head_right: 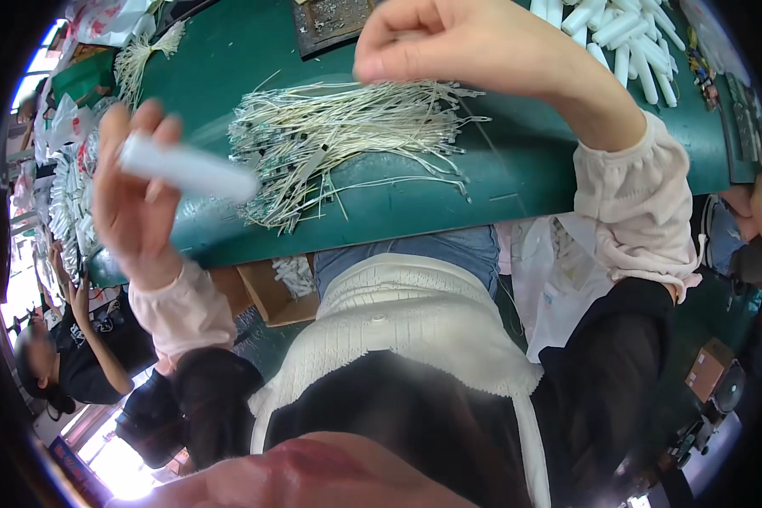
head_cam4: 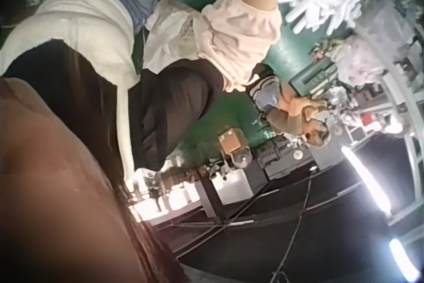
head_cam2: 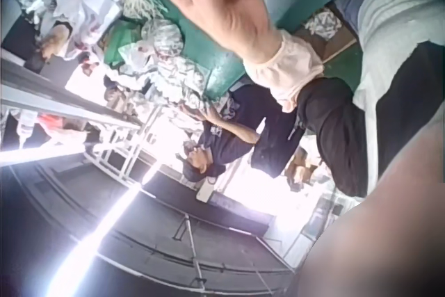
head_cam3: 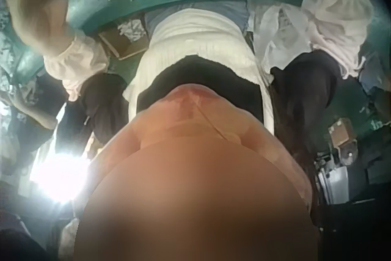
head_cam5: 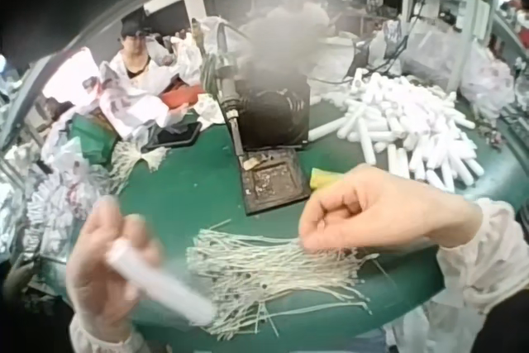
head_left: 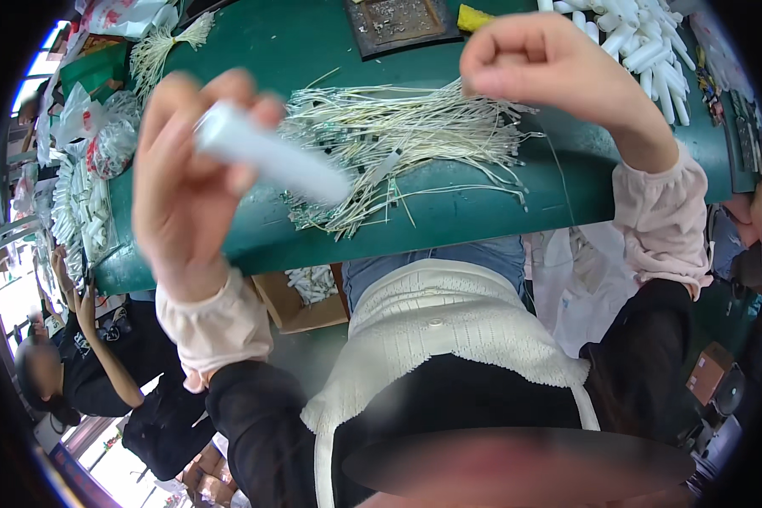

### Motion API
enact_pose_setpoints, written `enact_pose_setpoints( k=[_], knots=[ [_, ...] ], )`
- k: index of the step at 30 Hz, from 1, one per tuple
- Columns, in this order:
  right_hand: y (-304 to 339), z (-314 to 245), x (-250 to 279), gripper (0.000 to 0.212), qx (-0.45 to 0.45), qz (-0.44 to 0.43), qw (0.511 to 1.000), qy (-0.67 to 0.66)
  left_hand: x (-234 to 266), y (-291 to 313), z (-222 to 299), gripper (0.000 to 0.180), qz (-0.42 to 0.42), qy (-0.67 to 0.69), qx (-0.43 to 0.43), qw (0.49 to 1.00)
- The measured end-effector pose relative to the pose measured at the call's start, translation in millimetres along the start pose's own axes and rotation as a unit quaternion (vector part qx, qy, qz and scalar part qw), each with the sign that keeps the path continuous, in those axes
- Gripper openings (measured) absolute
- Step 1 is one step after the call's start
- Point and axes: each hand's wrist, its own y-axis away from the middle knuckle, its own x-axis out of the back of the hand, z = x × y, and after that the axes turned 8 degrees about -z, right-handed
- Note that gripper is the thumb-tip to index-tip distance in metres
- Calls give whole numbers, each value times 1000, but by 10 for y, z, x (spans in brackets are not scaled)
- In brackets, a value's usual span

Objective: Threading thin wires through small plastic tubes and organizing them into bundles.

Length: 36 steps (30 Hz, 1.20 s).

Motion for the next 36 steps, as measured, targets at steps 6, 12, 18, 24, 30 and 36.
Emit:
enact_pose_setpoints(
  k=[6, 12, 18, 24, 30, 36],
  knots=[
    [405, 32, 424, 18, 3, 314, 937, 152, 502, 1304, 607, 29, 51, -133, -105, 984],
    [523, 433, 727, 20, -38, 400, 837, 372, 752, 2110, 753, 11, 238, -514, 329, 756],
    [43, 694, 648, 22, -146, 392, 664, 619, 568, 1617, 620, 22, 136, -522, 349, 766],
    [163, 1057, 1035, 39, -195, 409, 637, 623, 237, -33, 189, 15, -60, -644, 114, 754],
    [258, 476, 595, 37, -52, 502, 658, 558, 482, -846, -281, 17, -171, -702, 61, 689],
    [95, 24, 159, 29, 111, 426, 835, 330, 487, -992, -267, 17, -216, -669, 151, 695]
  ],
)
